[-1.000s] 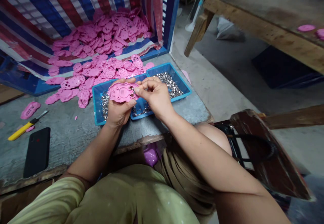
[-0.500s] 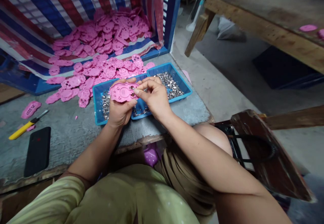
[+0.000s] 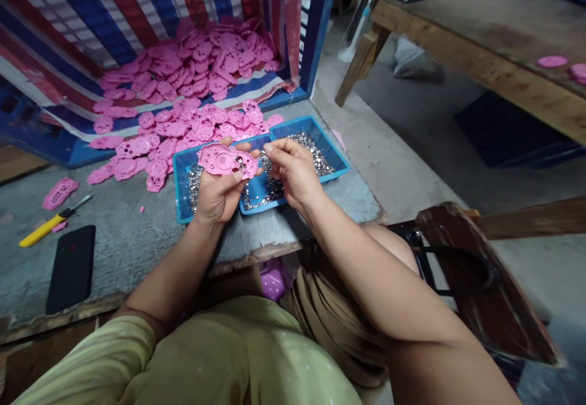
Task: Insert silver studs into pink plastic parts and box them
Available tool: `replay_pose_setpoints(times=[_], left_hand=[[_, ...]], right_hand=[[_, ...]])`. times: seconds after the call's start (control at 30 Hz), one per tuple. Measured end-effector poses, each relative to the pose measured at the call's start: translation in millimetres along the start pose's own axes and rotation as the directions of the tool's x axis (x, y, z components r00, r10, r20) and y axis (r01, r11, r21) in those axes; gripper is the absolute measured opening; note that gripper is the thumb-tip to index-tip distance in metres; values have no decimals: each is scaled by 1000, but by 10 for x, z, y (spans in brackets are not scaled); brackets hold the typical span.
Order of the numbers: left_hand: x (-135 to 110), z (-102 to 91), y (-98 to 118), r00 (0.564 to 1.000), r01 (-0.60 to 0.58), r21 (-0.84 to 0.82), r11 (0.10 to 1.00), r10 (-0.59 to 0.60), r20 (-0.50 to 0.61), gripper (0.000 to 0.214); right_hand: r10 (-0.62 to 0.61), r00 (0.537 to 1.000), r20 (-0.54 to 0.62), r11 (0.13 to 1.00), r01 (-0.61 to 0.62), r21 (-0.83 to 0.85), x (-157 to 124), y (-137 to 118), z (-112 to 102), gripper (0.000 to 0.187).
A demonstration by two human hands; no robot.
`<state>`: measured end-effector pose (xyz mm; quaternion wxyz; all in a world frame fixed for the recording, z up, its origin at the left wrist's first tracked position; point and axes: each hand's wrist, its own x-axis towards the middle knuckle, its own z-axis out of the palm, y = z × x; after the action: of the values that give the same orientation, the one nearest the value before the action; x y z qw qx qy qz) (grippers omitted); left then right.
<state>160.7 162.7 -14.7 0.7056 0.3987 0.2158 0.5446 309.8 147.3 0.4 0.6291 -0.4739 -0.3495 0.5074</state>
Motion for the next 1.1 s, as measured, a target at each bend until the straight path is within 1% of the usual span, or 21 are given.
replay_pose_setpoints(times=[0.1,0.2,0.3,0.37,0.43,0.53,0.6,0.63,0.7,0.77,0.83,0.87,0.9,0.97,1.03,1.1], left_hand=[[16,-4,36,1000,-15,-5,1000,15,-19,83],[17,27,111,999,-29,-6,1000,29,-33,83],[-11,54,239,999,-45,30,999,45,-20,82],[-37,27,349,997,-80,61,995,80,-10,79],[-52,-59,468,993,-115,99,988,117,-12,75],[-43,-292,633,987,-136,169,976,149,-66,73],[-27,-478,714,979,-135,193,972,161,-123,77],[-21,-566,741,975,-138,193,971,168,-148,78],[-20,-712,765,965,-151,179,972,185,-188,79],[-33,-804,756,958,-161,148,976,191,-215,79],[-50,-850,729,958,-153,109,982,175,-229,78],[-57,-862,714,960,-143,91,986,160,-230,78],[-62,-870,700,962,-133,74,988,146,-229,75],[-63,-879,677,964,-119,42,992,125,-234,67],[-56,-885,658,962,-106,3,994,103,-251,57],[-50,-884,642,960,-91,-38,995,78,-270,49]], right_hand=[[-31,999,8,999,31,-31,12,33,-4,31],[-88,995,38,985,93,-144,23,91,-6,30],[-156,984,91,941,176,-290,22,175,14,31],[-183,971,153,898,228,-376,10,236,47,30],[-186,956,228,850,273,-451,-9,286,91,25],[-172,923,345,767,346,-541,-31,315,181,15],[-159,889,430,687,412,-598,-32,295,270,10],[-144,865,480,629,455,-630,-29,275,328,7],[-75,806,587,468,548,-693,-14,232,482,5],[53,733,678,269,643,-717,14,210,680,16],[212,662,719,93,718,-689,57,236,891,26],[290,638,713,29,739,-673,84,268,989,29],[362,624,692,-17,747,-665,112,309,1076,30],[466,618,634,-67,739,-671,165,401,1203,29],[509,619,598,-80,726,-683,201,472,1267,27],[507,622,596,-79,723,-687,213,500,1282,26]])
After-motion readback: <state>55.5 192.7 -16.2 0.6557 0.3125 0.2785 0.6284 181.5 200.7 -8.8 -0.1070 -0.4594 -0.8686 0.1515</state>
